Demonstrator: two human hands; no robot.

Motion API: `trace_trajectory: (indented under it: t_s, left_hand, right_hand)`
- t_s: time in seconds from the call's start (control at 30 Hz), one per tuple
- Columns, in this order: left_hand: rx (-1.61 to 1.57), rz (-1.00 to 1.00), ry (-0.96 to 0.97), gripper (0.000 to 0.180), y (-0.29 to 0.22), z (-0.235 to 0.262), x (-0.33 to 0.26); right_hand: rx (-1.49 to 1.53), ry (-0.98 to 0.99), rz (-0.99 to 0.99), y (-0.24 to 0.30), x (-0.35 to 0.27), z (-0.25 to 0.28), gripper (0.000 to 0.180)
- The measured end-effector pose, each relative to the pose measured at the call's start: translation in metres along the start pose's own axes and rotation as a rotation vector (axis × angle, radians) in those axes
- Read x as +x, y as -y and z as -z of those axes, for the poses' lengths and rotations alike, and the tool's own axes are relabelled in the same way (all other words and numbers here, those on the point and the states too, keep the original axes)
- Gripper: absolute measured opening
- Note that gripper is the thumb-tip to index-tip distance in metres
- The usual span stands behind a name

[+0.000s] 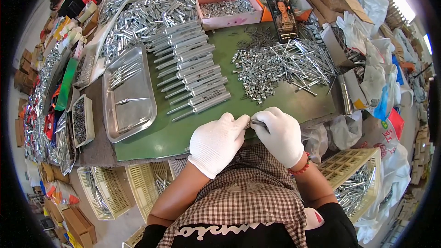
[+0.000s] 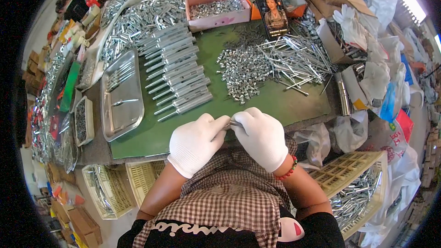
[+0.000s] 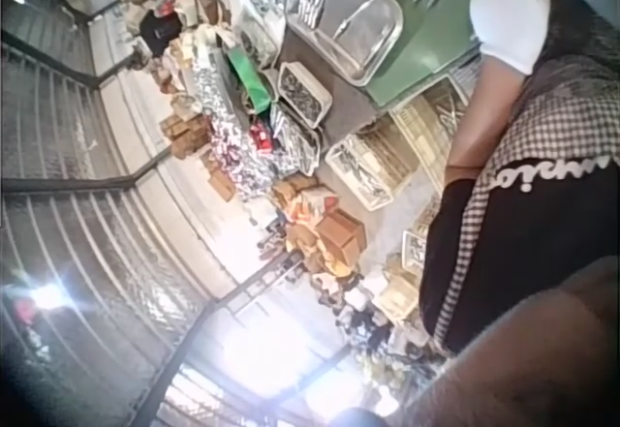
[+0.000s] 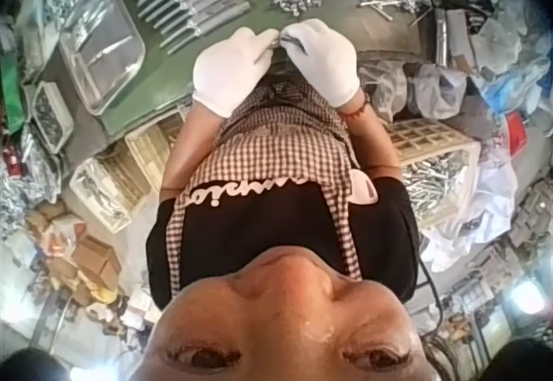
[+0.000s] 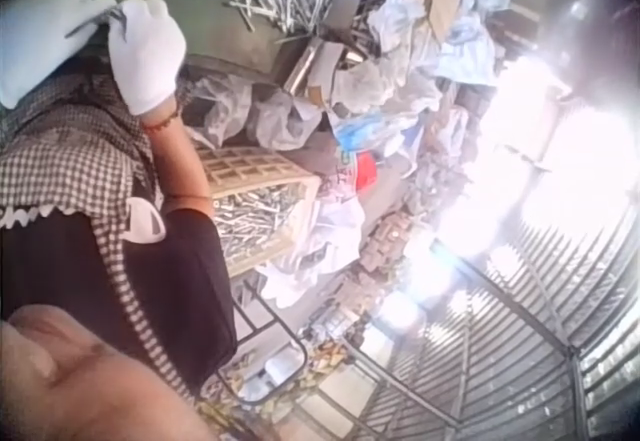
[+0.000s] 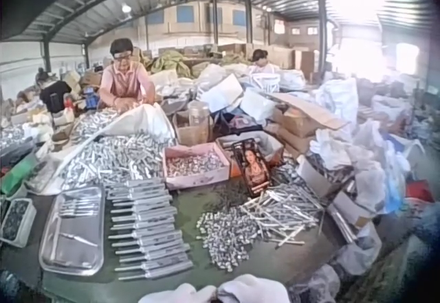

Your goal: Manually assembling small metal components by inserting pins into sleeves at a workbench.

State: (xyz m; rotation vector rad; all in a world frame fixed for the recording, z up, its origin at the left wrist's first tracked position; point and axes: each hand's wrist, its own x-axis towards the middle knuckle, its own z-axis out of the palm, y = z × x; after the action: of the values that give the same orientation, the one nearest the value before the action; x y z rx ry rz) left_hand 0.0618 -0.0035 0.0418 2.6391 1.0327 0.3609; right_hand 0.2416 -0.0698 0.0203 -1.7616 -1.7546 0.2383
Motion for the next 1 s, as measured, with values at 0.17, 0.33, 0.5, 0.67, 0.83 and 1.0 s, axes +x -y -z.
trace_trajectory:
  t_s: [0.17,0.33,0.5,0.67,0.83,1.0]
  left_hand:
    - [-0.023,-0.001,-0.024,0.022,0.002,-0.002,-0.001]
    - [-0.004,-0.016,-0.024,0.024,0.003,-0.002,-0.002]
    - [0.006,-0.071,-0.008,0.028,0.006,-0.006,-0.002]
    - [0.031,-0.111,0.001,0.034,0.007,-0.012,-0.003]
    - [0.113,-0.101,0.042,0.035,0.008,-0.008,-0.003]
    - [0.094,-0.085,0.049,0.033,0.009,-0.007,-0.001]
  right_hand:
    - [0.079,0.017,-0.030,0.000,0.002,0.002,0.009]
    - [0.032,0.060,-0.021,-0.001,0.006,0.005,0.010]
    - [0.187,0.187,-0.050,-0.014,0.017,0.015,0.018]
    - [0.234,0.232,-0.064,-0.019,0.022,0.018,0.025]
    - [0.197,0.127,-0.082,-0.016,0.013,0.008,0.023]
    - [0.930,0.107,-0.281,-0.018,0.023,0.006,0.015]
